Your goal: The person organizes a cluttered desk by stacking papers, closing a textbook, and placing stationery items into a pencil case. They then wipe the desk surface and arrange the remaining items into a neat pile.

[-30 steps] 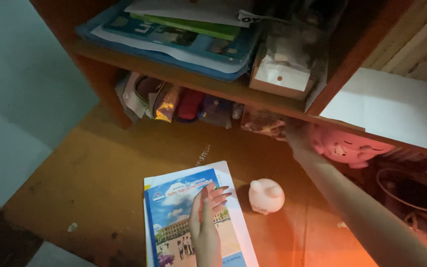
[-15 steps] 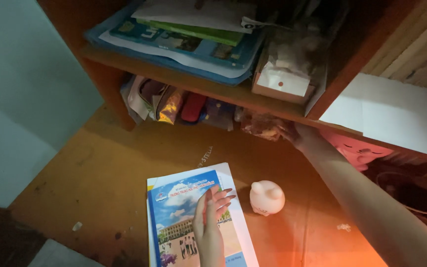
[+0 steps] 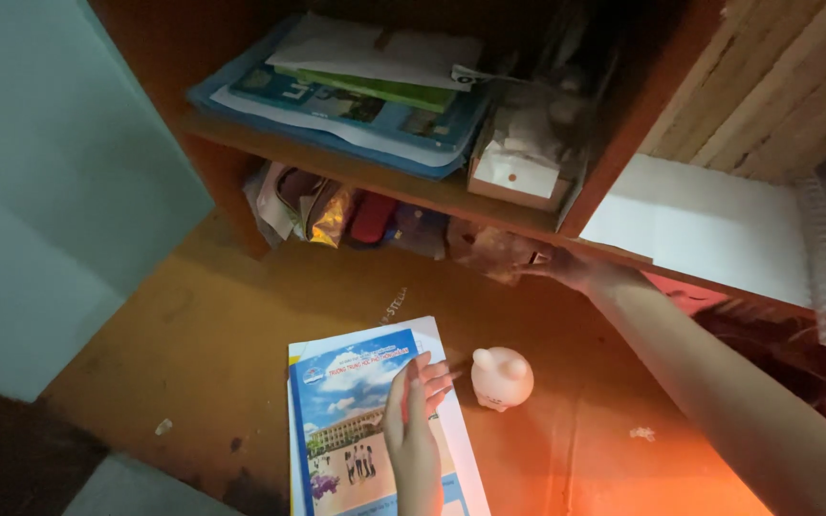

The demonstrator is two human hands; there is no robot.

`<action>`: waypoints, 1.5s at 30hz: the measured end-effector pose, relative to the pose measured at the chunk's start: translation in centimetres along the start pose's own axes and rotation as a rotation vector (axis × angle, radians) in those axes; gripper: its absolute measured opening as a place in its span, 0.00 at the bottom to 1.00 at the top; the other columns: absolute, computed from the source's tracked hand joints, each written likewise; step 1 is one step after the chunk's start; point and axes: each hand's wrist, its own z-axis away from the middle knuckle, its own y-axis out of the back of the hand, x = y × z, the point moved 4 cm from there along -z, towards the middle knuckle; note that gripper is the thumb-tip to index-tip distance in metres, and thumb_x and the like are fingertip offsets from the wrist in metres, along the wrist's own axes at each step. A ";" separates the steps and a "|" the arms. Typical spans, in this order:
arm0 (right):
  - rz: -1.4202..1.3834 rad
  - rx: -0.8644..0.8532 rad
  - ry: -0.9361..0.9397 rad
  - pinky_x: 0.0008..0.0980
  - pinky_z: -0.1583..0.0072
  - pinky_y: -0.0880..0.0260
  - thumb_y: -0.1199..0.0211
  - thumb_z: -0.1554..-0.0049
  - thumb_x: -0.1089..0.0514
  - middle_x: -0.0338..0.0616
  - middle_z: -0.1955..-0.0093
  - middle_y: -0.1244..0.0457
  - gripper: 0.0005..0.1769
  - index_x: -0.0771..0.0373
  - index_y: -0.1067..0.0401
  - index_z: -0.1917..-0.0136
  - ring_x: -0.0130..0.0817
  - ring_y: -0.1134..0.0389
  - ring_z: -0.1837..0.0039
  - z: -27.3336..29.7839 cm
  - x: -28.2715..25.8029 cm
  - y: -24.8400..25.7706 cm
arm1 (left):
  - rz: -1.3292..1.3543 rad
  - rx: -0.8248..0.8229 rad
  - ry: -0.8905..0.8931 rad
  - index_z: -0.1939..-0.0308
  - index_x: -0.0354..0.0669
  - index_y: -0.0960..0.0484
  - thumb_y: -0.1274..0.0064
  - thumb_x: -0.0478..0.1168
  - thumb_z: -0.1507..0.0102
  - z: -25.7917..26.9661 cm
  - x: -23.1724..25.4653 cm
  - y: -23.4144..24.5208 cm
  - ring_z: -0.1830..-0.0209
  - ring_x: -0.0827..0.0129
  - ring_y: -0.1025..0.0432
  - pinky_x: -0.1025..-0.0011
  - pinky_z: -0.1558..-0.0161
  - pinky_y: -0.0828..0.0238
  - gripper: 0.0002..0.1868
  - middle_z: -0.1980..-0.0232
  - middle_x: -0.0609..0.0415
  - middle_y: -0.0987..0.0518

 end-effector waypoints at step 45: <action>-1.059 0.140 -0.076 0.66 0.43 0.38 0.39 0.43 0.51 0.46 0.46 0.34 0.14 0.61 0.30 0.47 0.42 0.33 0.42 14.5 -13.4 -10.4 | -1.629 0.071 -0.789 0.58 0.54 0.20 0.37 0.54 0.52 -6.8 6.0 1.8 0.57 0.60 0.25 0.60 0.59 0.22 0.21 0.56 0.59 0.27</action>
